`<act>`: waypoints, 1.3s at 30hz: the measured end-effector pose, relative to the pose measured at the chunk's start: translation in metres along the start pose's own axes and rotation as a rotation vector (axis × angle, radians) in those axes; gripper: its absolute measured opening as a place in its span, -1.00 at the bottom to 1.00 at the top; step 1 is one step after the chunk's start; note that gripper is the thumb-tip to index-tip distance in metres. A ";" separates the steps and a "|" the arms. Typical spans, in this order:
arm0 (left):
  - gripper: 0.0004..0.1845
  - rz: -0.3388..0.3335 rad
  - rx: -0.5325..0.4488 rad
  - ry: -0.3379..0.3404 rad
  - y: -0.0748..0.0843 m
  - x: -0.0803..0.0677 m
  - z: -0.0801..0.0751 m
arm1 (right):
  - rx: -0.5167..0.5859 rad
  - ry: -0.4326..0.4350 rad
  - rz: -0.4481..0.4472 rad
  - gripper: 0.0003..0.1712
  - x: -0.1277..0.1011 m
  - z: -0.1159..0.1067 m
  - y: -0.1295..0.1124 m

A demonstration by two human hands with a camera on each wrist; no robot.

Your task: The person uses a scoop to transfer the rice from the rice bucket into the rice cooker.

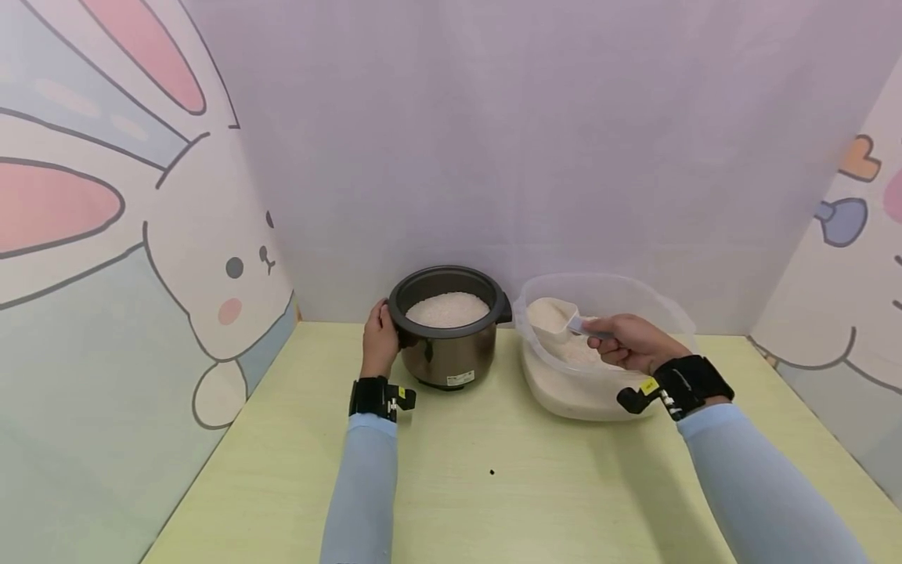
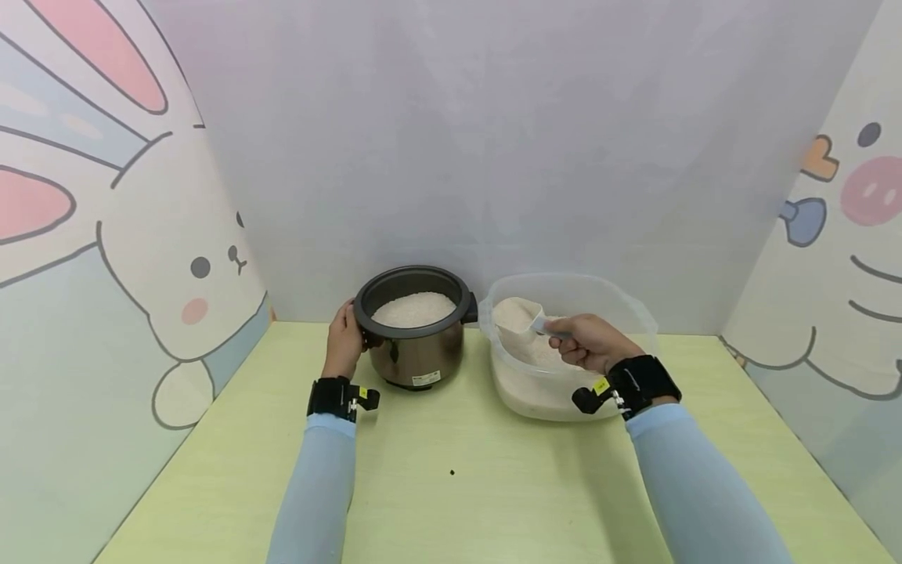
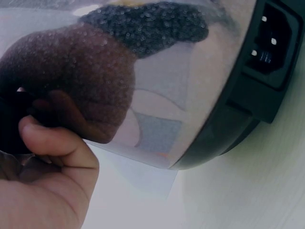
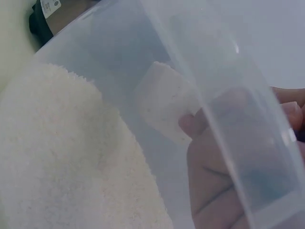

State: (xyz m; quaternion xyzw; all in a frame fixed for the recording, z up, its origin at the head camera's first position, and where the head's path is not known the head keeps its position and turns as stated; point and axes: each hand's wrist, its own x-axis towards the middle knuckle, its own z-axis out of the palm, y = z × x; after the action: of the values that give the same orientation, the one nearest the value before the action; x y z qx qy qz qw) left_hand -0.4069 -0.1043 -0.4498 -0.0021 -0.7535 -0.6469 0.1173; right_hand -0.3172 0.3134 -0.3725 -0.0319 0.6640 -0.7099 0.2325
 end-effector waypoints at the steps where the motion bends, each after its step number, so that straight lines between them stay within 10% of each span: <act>1: -0.45 -0.002 0.000 -0.001 -0.001 0.000 0.000 | 0.020 -0.007 -0.003 -0.63 0.000 -0.001 0.000; 26: -0.45 -0.005 -0.002 0.005 -0.001 0.002 0.001 | 0.369 0.057 -0.097 -0.78 0.004 0.047 -0.043; 39: -0.45 -0.009 -0.008 0.007 -0.002 0.002 0.002 | 0.290 0.109 -0.135 -0.84 0.023 0.098 -0.068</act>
State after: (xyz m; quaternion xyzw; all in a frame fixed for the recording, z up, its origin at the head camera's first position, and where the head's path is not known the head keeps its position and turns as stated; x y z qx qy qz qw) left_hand -0.4092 -0.1034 -0.4521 0.0032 -0.7504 -0.6505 0.1170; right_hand -0.3226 0.2145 -0.3025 -0.0039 0.5626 -0.8130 0.1498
